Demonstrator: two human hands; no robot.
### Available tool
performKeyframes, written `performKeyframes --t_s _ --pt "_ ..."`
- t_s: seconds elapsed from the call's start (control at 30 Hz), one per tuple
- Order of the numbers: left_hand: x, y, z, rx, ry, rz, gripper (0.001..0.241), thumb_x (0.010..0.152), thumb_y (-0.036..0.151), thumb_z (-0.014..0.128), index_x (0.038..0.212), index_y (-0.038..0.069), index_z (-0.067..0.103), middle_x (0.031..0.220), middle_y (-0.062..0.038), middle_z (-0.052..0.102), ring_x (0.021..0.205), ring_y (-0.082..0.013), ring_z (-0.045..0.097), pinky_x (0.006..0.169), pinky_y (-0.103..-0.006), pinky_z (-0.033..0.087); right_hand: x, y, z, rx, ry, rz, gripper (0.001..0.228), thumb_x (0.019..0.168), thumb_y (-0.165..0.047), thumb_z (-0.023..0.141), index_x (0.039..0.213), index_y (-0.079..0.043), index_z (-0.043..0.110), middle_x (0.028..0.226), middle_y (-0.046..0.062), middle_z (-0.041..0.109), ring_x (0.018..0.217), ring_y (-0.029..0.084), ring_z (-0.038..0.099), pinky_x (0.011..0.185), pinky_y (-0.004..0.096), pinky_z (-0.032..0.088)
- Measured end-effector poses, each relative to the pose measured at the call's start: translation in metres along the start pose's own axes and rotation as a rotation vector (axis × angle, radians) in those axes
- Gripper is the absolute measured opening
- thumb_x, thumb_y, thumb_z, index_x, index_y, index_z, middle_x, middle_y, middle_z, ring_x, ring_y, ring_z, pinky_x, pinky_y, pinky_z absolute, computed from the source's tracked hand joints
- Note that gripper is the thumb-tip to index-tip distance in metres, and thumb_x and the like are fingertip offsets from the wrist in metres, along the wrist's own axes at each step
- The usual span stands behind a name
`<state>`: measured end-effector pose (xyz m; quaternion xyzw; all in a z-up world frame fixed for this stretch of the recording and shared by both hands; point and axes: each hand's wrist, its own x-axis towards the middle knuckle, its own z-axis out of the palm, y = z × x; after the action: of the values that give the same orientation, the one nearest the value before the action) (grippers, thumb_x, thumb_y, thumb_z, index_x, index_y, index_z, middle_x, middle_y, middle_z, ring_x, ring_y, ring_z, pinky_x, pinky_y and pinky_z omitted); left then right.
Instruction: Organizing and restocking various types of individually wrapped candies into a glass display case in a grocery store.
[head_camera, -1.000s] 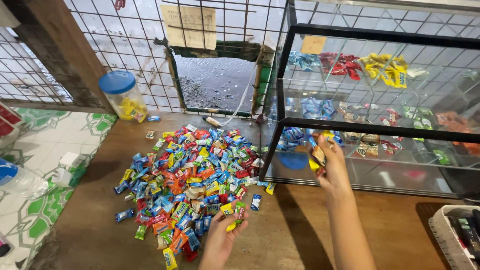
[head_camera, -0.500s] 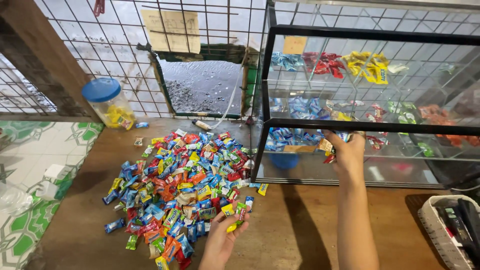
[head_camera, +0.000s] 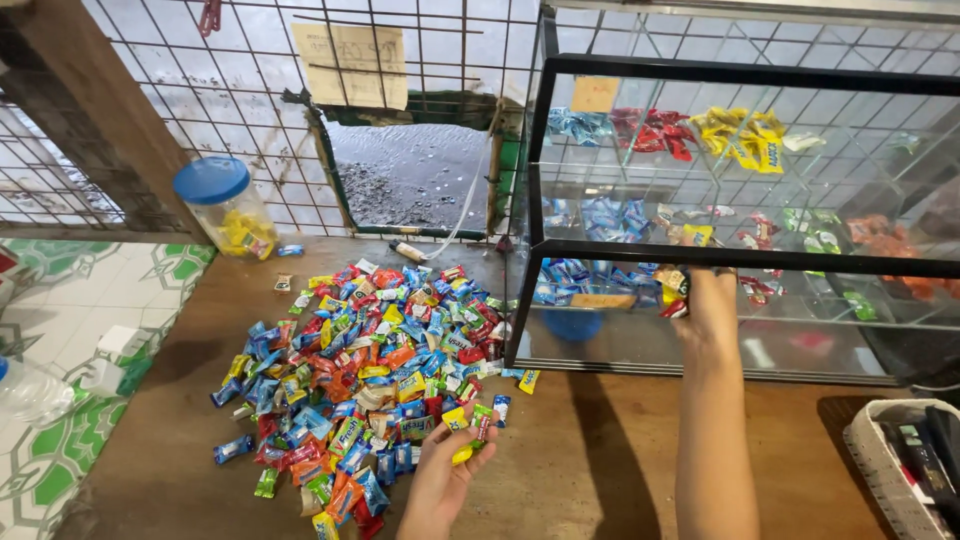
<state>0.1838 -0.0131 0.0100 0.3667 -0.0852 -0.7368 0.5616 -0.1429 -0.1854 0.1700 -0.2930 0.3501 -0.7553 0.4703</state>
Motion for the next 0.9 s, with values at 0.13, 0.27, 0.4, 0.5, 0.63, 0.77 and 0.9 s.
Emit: performKeyframes --t_s 0.13,0.27,0.4,0.5,0.63,0.77,0.9 --pt "0.004 -0.005 -0.002 -0.006 -0.015 -0.015 0.045 0.088 0.000 0.062 0.133 -0.001 0.061 0.116 -0.023 0.074 0.095 -0.0244 0.075 0.076 -0.0340 0.063 0.021 0.019 -0.051 0.132 -0.047 0.195 0.018 0.101 -0.016 0.070 0.111 -0.003 0.063 0.096 0.010 0.070 0.080 0.019 0.070 0.062 0.030 0.058" --pt "0.003 -0.006 0.002 -0.012 -0.013 -0.033 0.045 0.087 0.000 0.062 0.132 -0.001 0.062 0.116 -0.023 0.075 0.095 -0.0245 0.075 0.076 -0.0336 0.063 -0.018 0.019 -0.053 0.163 -0.179 0.286 0.028 0.103 -0.027 0.064 0.112 0.000 0.061 0.095 0.011 0.068 0.078 0.021 0.069 0.060 0.027 0.056" --pt "0.004 -0.013 -0.002 0.000 -0.065 -0.014 0.045 0.087 -0.001 0.062 0.132 -0.001 0.061 0.116 -0.022 0.074 0.095 -0.0237 0.074 0.075 -0.0332 0.063 -0.085 -0.005 -0.006 0.080 -0.122 0.427 0.048 0.088 -0.040 0.045 0.113 -0.001 0.058 0.089 0.009 0.066 0.061 0.020 0.064 0.048 0.029 0.052" --pt "-0.001 -0.012 0.003 0.003 -0.040 -0.028 0.045 0.087 -0.001 0.062 0.132 -0.002 0.060 0.116 -0.023 0.074 0.094 -0.0239 0.075 0.075 -0.0330 0.063 -0.080 0.035 -0.072 0.342 -0.392 0.594 0.058 0.088 -0.036 0.048 0.122 0.010 0.056 0.088 0.017 0.064 0.053 0.011 0.051 0.047 0.021 0.045" --pt "0.004 -0.020 -0.001 0.001 -0.070 -0.022 0.045 0.087 -0.001 0.062 0.133 -0.003 0.060 0.116 -0.022 0.074 0.093 -0.0235 0.074 0.075 -0.0332 0.064 -0.094 0.036 -0.082 0.292 -0.304 0.579 0.050 0.091 -0.026 0.047 0.126 0.008 0.054 0.091 0.014 0.062 0.053 0.009 0.046 0.048 0.020 0.041" --pt "0.001 -0.018 0.002 0.001 -0.055 -0.021 0.046 0.087 -0.001 0.062 0.133 -0.003 0.059 0.115 -0.023 0.074 0.093 -0.0238 0.074 0.074 -0.0329 0.064 -0.093 0.036 -0.092 -0.035 -0.249 0.412 0.037 0.101 -0.026 0.056 0.122 0.005 0.059 0.083 0.006 0.062 0.053 0.005 0.045 0.047 0.018 0.038" --pt "0.001 -0.019 0.000 0.002 -0.058 -0.014 0.047 0.087 -0.001 0.062 0.133 -0.003 0.059 0.115 -0.023 0.074 0.093 -0.0240 0.074 0.074 -0.0330 0.064 -0.065 0.042 -0.101 -0.034 -0.174 0.200 0.027 0.103 -0.028 0.067 0.107 -0.002 0.062 0.082 0.001 0.065 0.057 0.003 0.047 0.050 0.018 0.039"
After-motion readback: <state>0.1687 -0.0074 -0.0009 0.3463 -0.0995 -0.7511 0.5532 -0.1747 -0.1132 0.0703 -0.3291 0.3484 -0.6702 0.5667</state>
